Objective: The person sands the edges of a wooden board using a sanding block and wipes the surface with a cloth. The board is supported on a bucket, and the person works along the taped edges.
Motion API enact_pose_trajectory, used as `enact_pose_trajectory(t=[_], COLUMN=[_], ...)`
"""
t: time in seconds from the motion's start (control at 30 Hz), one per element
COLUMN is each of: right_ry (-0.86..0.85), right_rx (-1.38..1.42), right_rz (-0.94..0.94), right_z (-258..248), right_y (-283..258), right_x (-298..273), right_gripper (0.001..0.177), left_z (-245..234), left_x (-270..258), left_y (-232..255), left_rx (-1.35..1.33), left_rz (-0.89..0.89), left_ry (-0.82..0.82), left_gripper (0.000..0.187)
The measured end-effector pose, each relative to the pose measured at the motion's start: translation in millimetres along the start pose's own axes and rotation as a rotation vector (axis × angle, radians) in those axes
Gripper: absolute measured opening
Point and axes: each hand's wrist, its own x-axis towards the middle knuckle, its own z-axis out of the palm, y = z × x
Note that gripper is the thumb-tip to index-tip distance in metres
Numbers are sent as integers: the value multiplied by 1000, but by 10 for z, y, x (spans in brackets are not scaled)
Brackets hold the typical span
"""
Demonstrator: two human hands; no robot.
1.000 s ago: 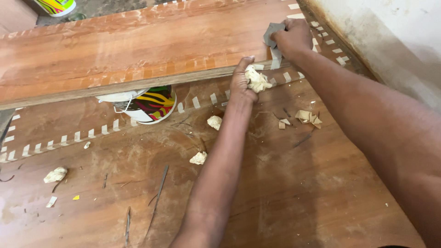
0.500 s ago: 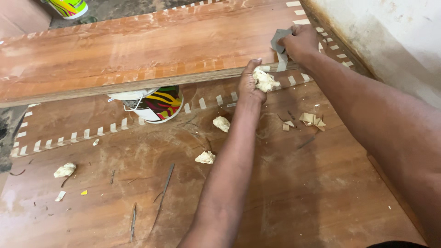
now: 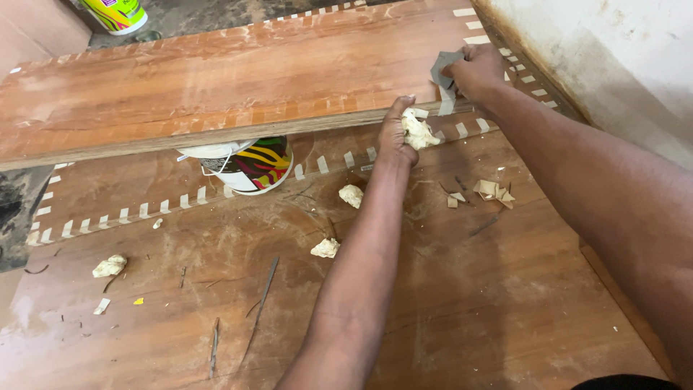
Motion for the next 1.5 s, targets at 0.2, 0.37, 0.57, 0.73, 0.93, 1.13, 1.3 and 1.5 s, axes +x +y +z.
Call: enact_pose_trajectory(t=[0.2, 0.37, 0.57, 0.73, 0.93, 1.13, 1.3, 1.5], right_ry=[-16, -28, -23, -18, -15, -37, -9, -1], right_rx=[-22, -62, -39, -7, -13, -5, -40, -132], right_rz=[-31, -11, -5, 15, -10, -3, 18, -22], right_z=[-36, -28, -19, -22, -10, -39, -44, -211], right_y=[-54, -23, -1, -19, -23, 8, -62, -69], right_x=[-51, -12, 11, 3, 2, -18, -27, -43], right_gripper=[2, 4, 5, 5, 5, 7, 7, 9], left_z=[-250, -642, -730, -634, -601, -773, -802, -387], left_x=[-233, -57, 255, 187, -60, -297, -516, -675], left_y=[111, 34, -124, -165, -137, -172, -167, -61], left_rx=[237, 95, 10, 18, 180, 1, 91, 297], left_rz=[18, -71, -99, 35, -17, 16, 5, 147], left_ry=[-99, -265, -282, -277, -155, -348, -161, -182], left_gripper=[36, 26, 18, 27, 26, 23, 29, 15])
